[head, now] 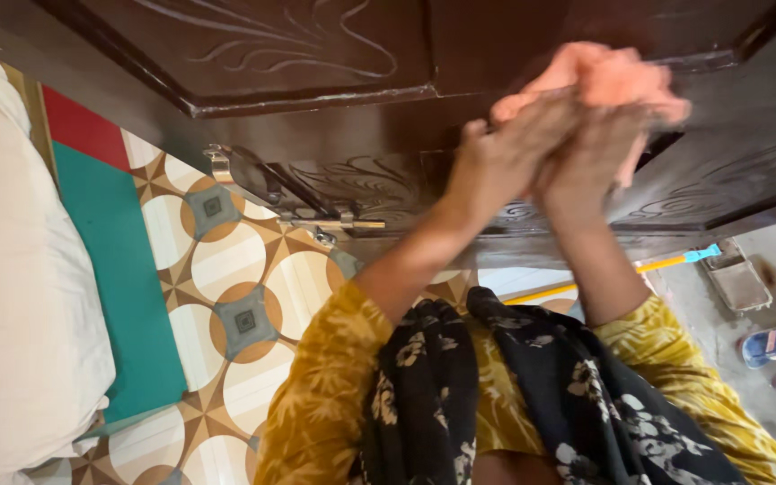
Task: The person wipes a dark brown wooden door with a peach-colored cloth. They clean the door's surface, including the carved patterns and the metal latch area, using both hands to rub the cloth against the wood.
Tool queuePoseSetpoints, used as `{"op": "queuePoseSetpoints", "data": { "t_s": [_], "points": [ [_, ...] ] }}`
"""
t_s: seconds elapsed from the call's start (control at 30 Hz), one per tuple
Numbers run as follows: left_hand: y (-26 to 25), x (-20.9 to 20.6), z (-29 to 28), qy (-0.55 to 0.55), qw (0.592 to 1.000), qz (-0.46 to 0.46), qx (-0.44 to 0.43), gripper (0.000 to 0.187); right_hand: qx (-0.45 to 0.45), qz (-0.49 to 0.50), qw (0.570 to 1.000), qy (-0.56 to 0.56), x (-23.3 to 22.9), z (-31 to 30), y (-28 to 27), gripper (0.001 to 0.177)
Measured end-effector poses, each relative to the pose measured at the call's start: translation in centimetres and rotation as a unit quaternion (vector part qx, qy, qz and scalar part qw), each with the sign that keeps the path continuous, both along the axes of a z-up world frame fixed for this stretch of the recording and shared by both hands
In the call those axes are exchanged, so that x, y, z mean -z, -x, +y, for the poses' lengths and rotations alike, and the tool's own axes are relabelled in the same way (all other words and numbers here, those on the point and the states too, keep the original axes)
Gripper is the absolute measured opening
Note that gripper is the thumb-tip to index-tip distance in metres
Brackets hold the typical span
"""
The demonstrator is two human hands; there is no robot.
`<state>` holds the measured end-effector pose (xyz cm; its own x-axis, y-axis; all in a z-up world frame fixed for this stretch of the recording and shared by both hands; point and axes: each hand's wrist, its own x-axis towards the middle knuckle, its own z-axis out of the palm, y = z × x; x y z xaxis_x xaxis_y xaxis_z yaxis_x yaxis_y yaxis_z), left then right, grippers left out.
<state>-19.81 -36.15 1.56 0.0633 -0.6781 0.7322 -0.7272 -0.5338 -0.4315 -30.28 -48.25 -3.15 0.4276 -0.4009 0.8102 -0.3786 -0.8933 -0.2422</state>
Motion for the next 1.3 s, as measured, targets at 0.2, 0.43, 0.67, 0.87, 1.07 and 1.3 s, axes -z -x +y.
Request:
{"op": "queuePoseSetpoints", "data": {
  "t_s": [0.2, 0.43, 0.67, 0.87, 1.07, 1.3],
  "points": [
    [-6.3, 2.5, 9.8, 0.053, 0.976, 0.213, -0.020, 0.037, -0.169, 0.105, 0.973, 0.121, -7.0, 9.7, -5.6, 0.045],
    [-4.1, 0.6, 9.7, 0.062, 0.964, 0.252, -0.051, 0.045, -0.156, 0.090, 0.969, 0.168, -9.5, 10.4, -4.4, 0.046],
    [2.4, -0.5, -1.3, -0.058, 0.953, 0.281, 0.097, 0.046, -0.010, 0.105, 0.992, 0.076, -2.0, -1.7, 3.3, 0.062],
    [8.3, 0.7, -10.7, -0.022, 0.995, 0.028, 0.090, 0.068, 0.069, 0.003, 0.997, -0.031, -1.9, -6.2, 8.5, 0.079],
    [6.7, -0.8, -6.7, -0.056, 0.996, 0.015, 0.061, 0.066, 0.023, -0.016, 0.998, -0.064, -1.8, -3.5, 6.1, 0.079],
    [0.3, 0.0, 5.1, -0.035, 0.966, 0.258, -0.003, 0.040, -0.086, 0.189, 0.978, -0.019, -4.8, 5.2, -0.7, 0.043]
  ]
}}
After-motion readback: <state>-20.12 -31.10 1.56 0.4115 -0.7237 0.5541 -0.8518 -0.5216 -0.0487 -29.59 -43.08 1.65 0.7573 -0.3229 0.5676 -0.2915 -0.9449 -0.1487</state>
